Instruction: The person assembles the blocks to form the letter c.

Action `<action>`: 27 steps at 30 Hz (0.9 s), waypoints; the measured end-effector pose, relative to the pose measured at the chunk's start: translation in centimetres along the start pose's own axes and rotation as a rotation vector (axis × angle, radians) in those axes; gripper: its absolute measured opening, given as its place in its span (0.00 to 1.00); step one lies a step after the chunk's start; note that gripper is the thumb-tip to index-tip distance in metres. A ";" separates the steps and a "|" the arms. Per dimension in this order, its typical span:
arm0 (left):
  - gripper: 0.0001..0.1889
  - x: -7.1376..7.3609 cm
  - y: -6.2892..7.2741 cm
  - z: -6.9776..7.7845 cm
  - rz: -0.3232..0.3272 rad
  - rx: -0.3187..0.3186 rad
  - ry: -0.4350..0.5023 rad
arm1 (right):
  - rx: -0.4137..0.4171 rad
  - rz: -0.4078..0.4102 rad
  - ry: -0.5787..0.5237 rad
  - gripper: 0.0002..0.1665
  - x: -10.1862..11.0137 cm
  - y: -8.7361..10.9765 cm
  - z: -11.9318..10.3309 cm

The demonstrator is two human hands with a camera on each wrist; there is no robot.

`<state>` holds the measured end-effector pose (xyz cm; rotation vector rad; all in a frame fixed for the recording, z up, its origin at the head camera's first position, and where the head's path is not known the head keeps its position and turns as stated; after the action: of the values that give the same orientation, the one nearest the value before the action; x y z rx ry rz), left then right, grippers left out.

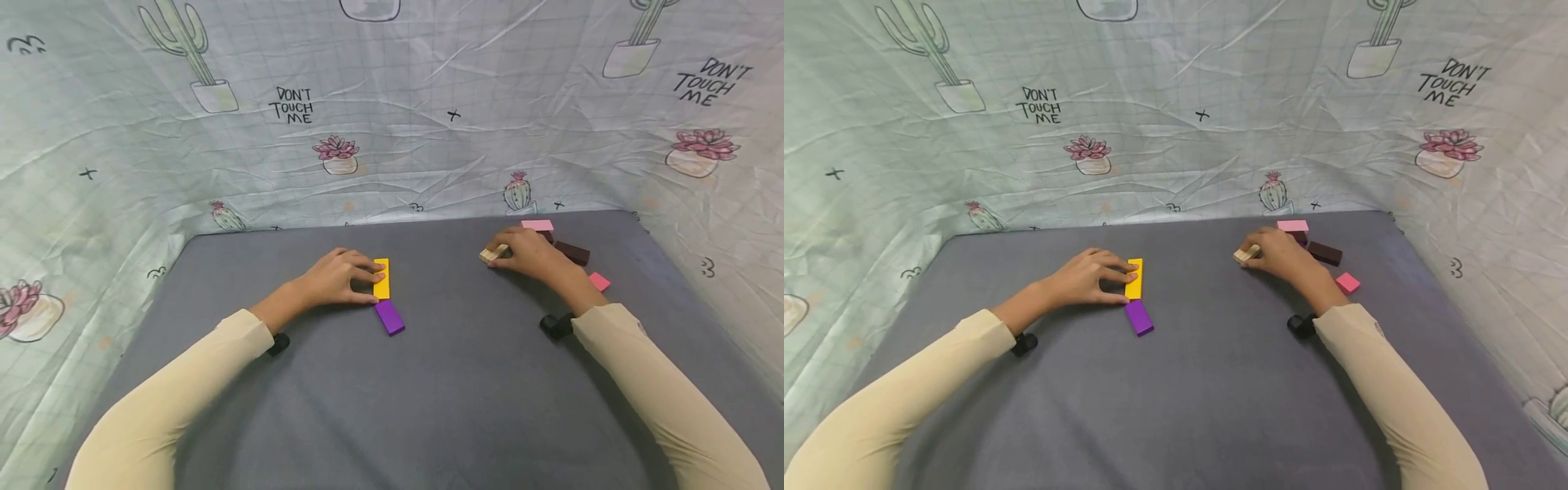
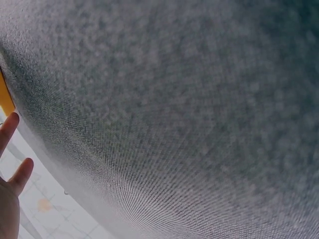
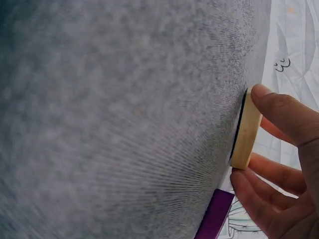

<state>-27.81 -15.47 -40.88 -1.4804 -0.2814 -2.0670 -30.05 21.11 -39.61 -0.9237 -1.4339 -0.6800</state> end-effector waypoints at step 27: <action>0.26 0.1 -0.1 -0.1 -0.040 0.058 0.024 | 0.002 0.023 0.003 0.15 -0.1 -0.2 -0.1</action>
<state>-27.99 -15.48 -40.86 -1.4252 -0.3610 -2.0884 -30.18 20.88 -39.70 -0.9359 -1.4186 -0.6621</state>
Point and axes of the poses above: each hand's wrist, its own y-axis away from the middle knuckle, its own x-axis out of the back of the hand, z = x × y, the point moved 4 cm from there along -y, towards the middle knuckle, and after that the axes turned 14 degrees about y, right-handed, at the moved point
